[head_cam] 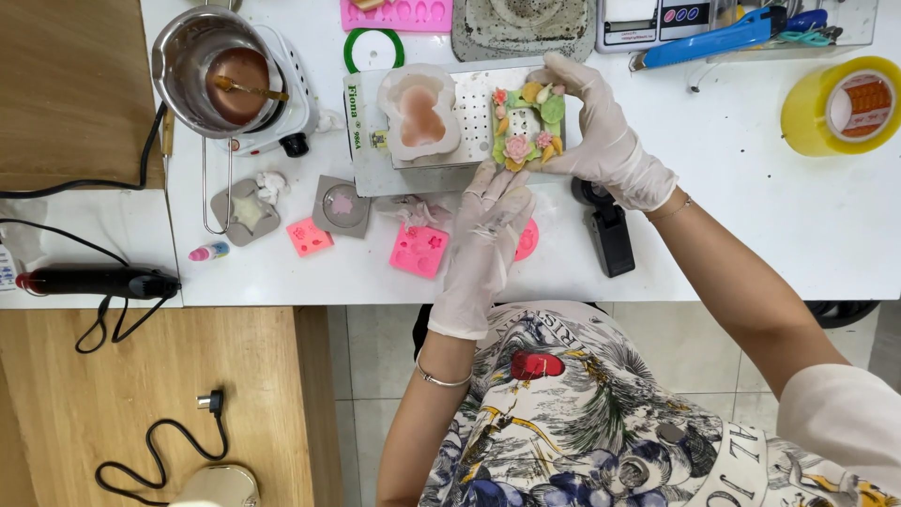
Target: The person is assembling and detailing decorative wax flowers and items, using a heat tool to soften wax and a small spoon to apply melted wax.
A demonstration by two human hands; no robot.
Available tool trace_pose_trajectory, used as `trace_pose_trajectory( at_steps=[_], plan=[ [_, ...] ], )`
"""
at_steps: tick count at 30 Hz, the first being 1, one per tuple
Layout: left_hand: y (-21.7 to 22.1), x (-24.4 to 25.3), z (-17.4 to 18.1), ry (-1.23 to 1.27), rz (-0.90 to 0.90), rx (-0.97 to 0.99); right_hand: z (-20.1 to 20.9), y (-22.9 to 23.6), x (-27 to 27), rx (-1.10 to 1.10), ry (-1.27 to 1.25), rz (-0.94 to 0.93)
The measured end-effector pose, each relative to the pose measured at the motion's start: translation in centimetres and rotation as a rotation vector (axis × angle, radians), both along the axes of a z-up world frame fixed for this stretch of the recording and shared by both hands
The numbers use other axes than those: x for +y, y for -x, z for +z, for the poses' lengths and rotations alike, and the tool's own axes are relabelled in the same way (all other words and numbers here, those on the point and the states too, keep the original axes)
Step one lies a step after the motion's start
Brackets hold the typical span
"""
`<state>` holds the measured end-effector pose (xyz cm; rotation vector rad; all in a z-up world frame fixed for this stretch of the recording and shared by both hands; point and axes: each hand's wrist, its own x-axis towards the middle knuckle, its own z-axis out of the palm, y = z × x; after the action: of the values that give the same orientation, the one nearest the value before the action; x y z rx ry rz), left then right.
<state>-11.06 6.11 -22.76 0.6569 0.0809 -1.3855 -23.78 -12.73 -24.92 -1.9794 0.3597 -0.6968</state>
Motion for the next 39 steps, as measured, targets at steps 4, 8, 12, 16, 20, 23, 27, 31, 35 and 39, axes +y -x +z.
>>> trace_pose_trajectory(
  at_steps=[4, 8, 12, 16, 20, 23, 27, 31, 35, 39],
  plan=[
    [0.2, 0.1, -1.2, 0.037, 0.027, 0.012, 0.8, -0.2, 0.0, 0.077, -0.031, -0.004],
    [-0.4, 0.7, 0.1, -0.012, -0.006, -0.003, 3.1, 0.3, -0.1, 0.14, 0.073, 0.014],
    [-0.9, 3.0, 1.5, -0.026, -0.039, -0.152, 7.3, 2.6, 1.9, 0.233, 0.006, -0.153],
    [-2.2, 4.4, 7.1, -0.292, -0.094, -1.007, 8.3, 5.0, 6.1, 0.195, -0.148, -0.341],
    [-3.5, 3.1, 10.8, -0.337, -0.182, -1.981, 6.8, 6.4, 8.7, 0.072, -0.354, -0.674],
    [-3.9, 0.5, 11.0, -0.372, -0.173, -2.165, 6.3, 7.0, 10.4, 0.059, -0.407, -0.755],
    [-3.7, -1.5, 8.2, -0.465, -0.054, -2.392, 6.0, 8.2, 11.8, 0.112, -0.502, -0.85],
    [-3.7, -1.6, 7.5, -0.438, -0.133, -2.34, 5.5, 9.6, 12.3, 0.075, -0.482, -0.864],
    [-3.8, -1.8, 6.3, -0.429, -0.107, -2.358, 4.9, 10.2, 12.5, 0.06, -0.48, -0.885],
    [-3.8, -2.0, 6.8, -0.38, -0.111, -2.348, 4.7, 10.3, 12.6, 0.076, -0.469, -0.892]
  ],
)
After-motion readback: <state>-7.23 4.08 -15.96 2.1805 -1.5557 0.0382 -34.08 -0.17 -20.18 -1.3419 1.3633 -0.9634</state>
